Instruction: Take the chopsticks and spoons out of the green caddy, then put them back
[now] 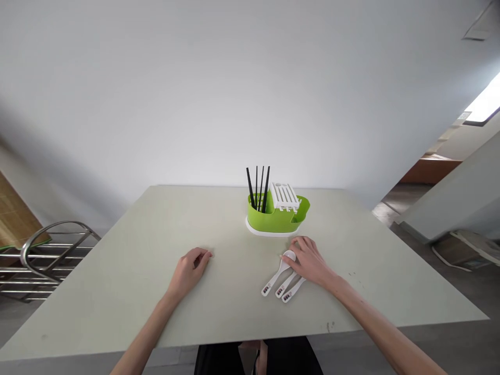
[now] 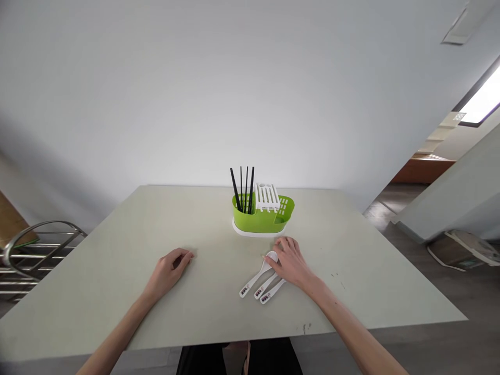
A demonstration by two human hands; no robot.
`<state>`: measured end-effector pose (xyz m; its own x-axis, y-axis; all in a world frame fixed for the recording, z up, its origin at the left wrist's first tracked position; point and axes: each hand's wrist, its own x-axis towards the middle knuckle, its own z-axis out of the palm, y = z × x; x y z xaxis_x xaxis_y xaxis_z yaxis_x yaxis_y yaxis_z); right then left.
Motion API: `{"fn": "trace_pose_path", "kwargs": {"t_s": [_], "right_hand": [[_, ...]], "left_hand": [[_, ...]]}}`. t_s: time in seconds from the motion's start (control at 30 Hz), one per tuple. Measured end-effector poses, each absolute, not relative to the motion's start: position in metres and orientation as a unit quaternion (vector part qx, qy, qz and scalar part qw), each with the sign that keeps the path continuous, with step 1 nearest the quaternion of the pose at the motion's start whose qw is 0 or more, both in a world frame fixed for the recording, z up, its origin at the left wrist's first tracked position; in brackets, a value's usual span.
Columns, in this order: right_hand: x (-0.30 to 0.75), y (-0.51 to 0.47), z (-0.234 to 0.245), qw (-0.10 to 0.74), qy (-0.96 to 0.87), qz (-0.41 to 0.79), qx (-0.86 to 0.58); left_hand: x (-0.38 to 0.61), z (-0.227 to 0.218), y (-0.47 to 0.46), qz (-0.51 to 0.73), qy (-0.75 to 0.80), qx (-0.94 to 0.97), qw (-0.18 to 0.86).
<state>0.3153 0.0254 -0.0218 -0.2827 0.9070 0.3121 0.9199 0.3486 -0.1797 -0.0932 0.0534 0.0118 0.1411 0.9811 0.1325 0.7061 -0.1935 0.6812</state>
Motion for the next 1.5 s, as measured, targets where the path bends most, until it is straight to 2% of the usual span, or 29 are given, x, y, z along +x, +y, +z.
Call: {"fn": "trace_pose_path", "kwargs": {"t_s": [0.37, 0.67, 0.93, 1.13, 1.23, 1.33, 1.5], "right_hand": [[0.277, 0.034, -0.018, 0.194, -0.808, -0.076, -0.551], [0.237, 0.040, -0.015, 0.233, -0.801, -0.043, -0.550], [0.219, 0.039, -0.010, 0.141, -0.765, -0.023, -0.628], [0.213, 0.038, -0.002, 0.090, -0.730, 0.047, -0.676], [0.211, 0.038, 0.001, 0.111, -0.710, 0.101, -0.688], [0.212, 0.040, 0.012, 0.176, -0.702, 0.122, -0.679], [0.229, 0.055, 0.080, 0.323, -0.691, 0.073, -0.643]], "left_hand": [[-0.094, 0.009, 0.054, 0.292, 0.586, 0.720, 0.229], [-0.097, 0.005, 0.057, 0.296, 0.580, 0.727, 0.219], [-0.097, 0.006, 0.056, 0.301, 0.578, 0.728, 0.212], [-0.098, 0.005, 0.057, 0.301, 0.576, 0.729, 0.212], [-0.098, 0.004, 0.057, 0.308, 0.572, 0.732, 0.206], [-0.098, 0.004, 0.056, 0.309, 0.571, 0.733, 0.203], [-0.099, 0.004, 0.055, 0.302, 0.574, 0.730, 0.216]]}}
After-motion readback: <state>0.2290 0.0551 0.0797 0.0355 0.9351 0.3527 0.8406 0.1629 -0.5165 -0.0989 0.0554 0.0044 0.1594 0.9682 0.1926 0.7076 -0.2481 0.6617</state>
